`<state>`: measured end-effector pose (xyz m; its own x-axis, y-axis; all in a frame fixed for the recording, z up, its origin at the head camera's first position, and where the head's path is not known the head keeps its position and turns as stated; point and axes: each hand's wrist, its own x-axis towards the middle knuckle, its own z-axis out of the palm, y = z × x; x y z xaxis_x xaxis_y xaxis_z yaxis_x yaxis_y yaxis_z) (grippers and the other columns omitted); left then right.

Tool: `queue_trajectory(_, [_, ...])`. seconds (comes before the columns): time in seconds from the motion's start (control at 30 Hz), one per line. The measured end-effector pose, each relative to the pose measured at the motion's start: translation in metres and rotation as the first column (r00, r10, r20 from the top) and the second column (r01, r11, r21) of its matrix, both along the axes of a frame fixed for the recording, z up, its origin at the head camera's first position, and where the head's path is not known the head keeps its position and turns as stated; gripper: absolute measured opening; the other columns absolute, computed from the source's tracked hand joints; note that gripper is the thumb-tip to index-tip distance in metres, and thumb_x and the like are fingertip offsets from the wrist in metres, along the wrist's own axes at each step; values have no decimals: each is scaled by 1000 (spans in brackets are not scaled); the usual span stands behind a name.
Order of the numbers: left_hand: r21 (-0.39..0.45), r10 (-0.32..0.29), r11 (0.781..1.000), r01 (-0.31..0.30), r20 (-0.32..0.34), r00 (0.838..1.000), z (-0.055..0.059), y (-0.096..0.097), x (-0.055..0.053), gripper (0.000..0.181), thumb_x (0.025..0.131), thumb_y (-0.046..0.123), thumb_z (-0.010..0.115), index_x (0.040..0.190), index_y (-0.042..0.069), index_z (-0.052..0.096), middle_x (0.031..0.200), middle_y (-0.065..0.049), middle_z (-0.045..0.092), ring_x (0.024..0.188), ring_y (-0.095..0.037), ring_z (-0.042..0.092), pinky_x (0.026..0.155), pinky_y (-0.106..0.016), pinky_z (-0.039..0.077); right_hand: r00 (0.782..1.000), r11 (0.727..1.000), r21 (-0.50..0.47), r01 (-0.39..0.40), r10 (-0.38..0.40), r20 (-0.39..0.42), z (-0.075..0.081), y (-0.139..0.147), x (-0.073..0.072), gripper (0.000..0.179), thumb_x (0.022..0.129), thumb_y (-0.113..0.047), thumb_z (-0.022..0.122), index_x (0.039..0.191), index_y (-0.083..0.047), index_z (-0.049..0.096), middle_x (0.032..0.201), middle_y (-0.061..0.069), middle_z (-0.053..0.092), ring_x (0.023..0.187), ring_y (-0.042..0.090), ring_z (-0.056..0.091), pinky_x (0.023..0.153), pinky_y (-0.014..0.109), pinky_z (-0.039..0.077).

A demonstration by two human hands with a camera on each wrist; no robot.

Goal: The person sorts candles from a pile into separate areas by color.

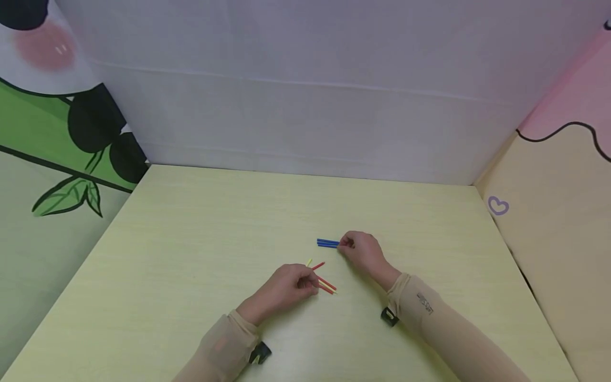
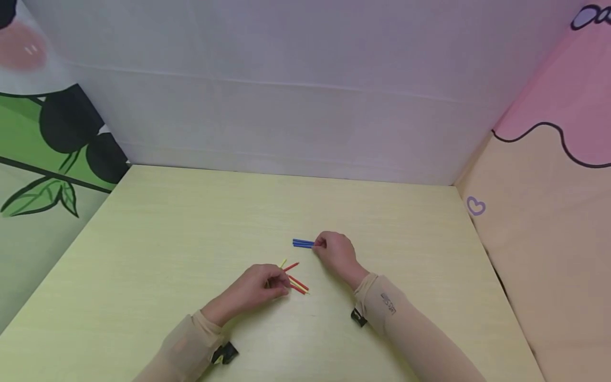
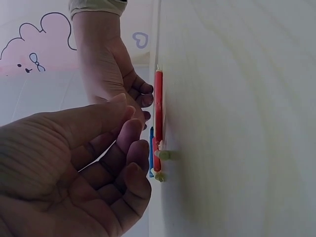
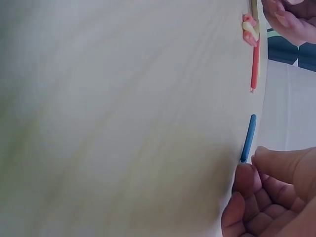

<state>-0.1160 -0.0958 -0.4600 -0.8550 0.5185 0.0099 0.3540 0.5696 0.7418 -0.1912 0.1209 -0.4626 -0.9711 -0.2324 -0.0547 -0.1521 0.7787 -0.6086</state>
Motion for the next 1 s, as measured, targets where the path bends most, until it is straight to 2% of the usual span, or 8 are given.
queue_trajectory(0.17, [10,-10,1000,10,-7,1000,-1,-1,0,5,84,9,75,86,12,71,76,11,63,67,-4,52,64,-23,45,1000,1000,-26,6,-5,18,2,1,5,5,88,-12,72,86,-9,69,79,-1,64,75,16,55,73,34,47])
queue_trajectory(0.37, [19,6,1000,-6,3,1000,-1,-2,0,6,84,9,76,87,13,71,75,12,61,67,-4,51,63,-23,45,999,998,-51,21,-18,50,4,3,10,4,89,-12,71,87,-9,70,81,-1,64,77,16,56,74,34,48])
queue_trajectory(0.73, [18,33,999,-34,53,998,2,-2,-2,7,84,9,75,87,13,71,73,11,58,67,-7,50,62,-24,44,992,997,-65,39,-30,123,3,2,16,6,88,-15,73,89,-10,70,82,-2,63,77,16,54,73,32,46])
queue_trajectory(1.0, [-4,36,999,-36,55,998,1,-3,-5,8,84,11,76,89,14,71,74,11,57,69,-8,51,64,-24,44,993,995,-98,32,-20,120,2,5,23,9,88,-16,73,87,-8,70,80,-4,64,76,14,55,70,31,46])
